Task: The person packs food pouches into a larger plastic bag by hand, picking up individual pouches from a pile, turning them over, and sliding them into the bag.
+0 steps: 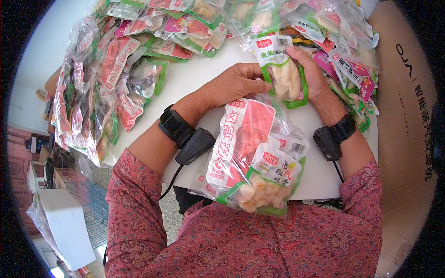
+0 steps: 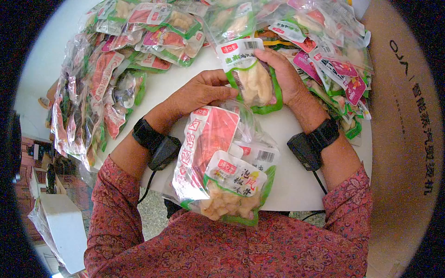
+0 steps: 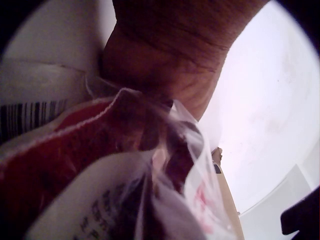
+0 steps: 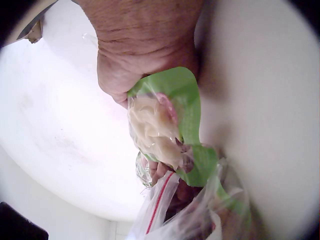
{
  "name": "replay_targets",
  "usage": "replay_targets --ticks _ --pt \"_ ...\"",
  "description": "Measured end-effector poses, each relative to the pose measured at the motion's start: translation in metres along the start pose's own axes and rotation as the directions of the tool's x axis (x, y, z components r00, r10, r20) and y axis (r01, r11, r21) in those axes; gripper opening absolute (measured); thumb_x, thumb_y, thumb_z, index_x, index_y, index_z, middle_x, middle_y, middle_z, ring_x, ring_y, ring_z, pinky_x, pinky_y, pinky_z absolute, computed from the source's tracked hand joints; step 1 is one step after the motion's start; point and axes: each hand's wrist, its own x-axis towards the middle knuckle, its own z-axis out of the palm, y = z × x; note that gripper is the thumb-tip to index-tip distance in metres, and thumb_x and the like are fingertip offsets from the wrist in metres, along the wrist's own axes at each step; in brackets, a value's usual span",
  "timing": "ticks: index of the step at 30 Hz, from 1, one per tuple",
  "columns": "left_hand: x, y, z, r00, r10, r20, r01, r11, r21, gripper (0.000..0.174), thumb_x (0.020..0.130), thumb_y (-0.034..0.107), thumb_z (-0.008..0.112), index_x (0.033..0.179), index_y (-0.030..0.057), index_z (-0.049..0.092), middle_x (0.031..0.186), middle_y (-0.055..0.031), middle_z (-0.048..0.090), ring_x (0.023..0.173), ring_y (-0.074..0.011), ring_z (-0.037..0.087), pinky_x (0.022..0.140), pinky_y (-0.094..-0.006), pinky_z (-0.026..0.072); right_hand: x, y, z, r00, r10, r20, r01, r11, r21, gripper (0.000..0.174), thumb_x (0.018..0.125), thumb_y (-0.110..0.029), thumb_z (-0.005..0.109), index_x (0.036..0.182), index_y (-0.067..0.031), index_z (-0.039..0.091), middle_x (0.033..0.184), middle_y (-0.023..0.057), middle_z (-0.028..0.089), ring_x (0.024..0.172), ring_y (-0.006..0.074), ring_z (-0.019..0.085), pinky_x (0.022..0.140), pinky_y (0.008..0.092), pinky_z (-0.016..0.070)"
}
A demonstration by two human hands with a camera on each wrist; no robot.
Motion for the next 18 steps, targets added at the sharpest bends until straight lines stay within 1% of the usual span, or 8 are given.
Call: replay_targets --ticks 7,9,11,12,14,15,16,18 --pt "0.001 -0.003 -0.001 1.000 0.030 0.004 -0.030 1.000 -0.003 0.024 0.082 0.016 0.057 0.104 0.0072 0.057 0.070 0.0082 0.054 0.050 0.0029 0.037 0.042 -0.0137 0.0280 0.003 0.003 -0.006 1.000 0.001 0.010 0.000 1.000 -0.024 0.028 0.083 -0.024 0.050 0.099 -0.0012 0.054 0.090 0.0086 0.060 0.075 0.0164 0.060 0.067 0.0288 0.0499" --pt "0.000 -0.001 -0.001 1.000 0.031 0.006 -0.031 0.999 0.018 0.023 0.083 0.018 0.057 0.103 0.0073 0.057 0.068 0.0082 0.053 0.049 0.0026 0.037 0.042 -0.0137 0.0280 0.005 0.005 -0.009 0.997 -0.054 -0.055 0.048 0.994 -0.102 0.029 0.083 -0.025 0.049 0.099 -0.0013 0.054 0.090 0.0088 0.060 0.075 0.0164 0.060 0.067 0.0285 0.0498" --pt "-0.001 -0.002 -0.002 0.999 0.031 0.008 -0.031 0.999 0.039 0.022 0.083 0.019 0.056 0.101 0.0074 0.058 0.066 0.0082 0.051 0.049 0.0024 0.037 0.042 -0.0136 0.0280 0.005 0.005 -0.008 0.997 -0.064 -0.049 0.057 0.991 -0.121 0.029 0.084 -0.026 0.048 0.099 -0.0014 0.054 0.090 0.0092 0.060 0.075 0.0164 0.060 0.065 0.0279 0.0501" --pt "0.001 -0.003 -0.003 1.000 -0.002 -0.027 0.002 1.000 0.025 0.021 0.084 0.021 0.055 0.099 0.0076 0.058 0.065 0.0083 0.050 0.048 0.0021 0.037 0.042 -0.0137 0.0277 0.004 0.004 -0.005 0.996 -0.074 -0.043 0.068 0.988 -0.141 0.029 0.085 -0.026 0.046 0.099 -0.0014 0.053 0.089 0.0095 0.060 0.074 0.0164 0.060 0.064 0.0272 0.0503" --pt "0.002 -0.007 -0.005 0.997 -0.036 -0.061 0.037 0.999 0.009 0.021 0.084 0.023 0.055 0.097 0.0078 0.059 0.063 0.0084 0.049 0.047 0.0017 0.037 0.041 -0.0138 0.0275 0.000 0.001 0.002 0.998 -0.035 -0.045 0.030 0.994 -0.102 0.031 0.086 -0.027 0.045 0.100 -0.0013 0.053 0.090 0.0096 0.060 0.074 0.0163 0.060 0.064 0.0272 0.0503" --pt "0.002 -0.007 -0.005 0.995 -0.044 -0.085 0.041 0.999 -0.033 0.021 0.085 0.025 0.055 0.096 0.0081 0.059 0.063 0.0082 0.050 0.047 0.0013 0.037 0.041 -0.0140 0.0277 -0.001 0.000 0.004 0.999 0.003 -0.044 -0.006 0.998 -0.063 0.032 0.086 -0.028 0.044 0.102 -0.0012 0.052 0.090 0.0097 0.060 0.074 0.0161 0.060 0.064 0.0272 0.0503" --pt "0.003 -0.007 -0.004 0.993 -0.053 -0.108 0.045 0.996 -0.075 0.021 0.085 0.026 0.055 0.095 0.0084 0.059 0.063 0.0081 0.050 0.046 0.0010 0.037 0.040 -0.0142 0.0280 -0.001 0.001 0.004 0.999 0.004 -0.045 -0.007 0.998 -0.062 0.032 0.086 -0.028 0.044 0.102 -0.0012 0.052 0.090 0.0097 0.060 0.074 0.0161 0.060 0.064 0.0272 0.0503" --pt "0.003 -0.006 -0.005 0.993 -0.050 -0.106 0.041 0.996 -0.084 0.021 0.085 0.026 0.055 0.095 0.0088 0.059 0.063 0.0079 0.051 0.046 0.0008 0.038 0.039 -0.0145 0.0285 -0.001 0.003 0.004 0.999 0.011 -0.040 -0.012 1.000 -0.019 0.038 0.083 -0.034 0.050 0.100 -0.0013 0.054 0.091 0.0092 0.060 0.074 0.0169 0.060 0.064 0.0280 0.0502"
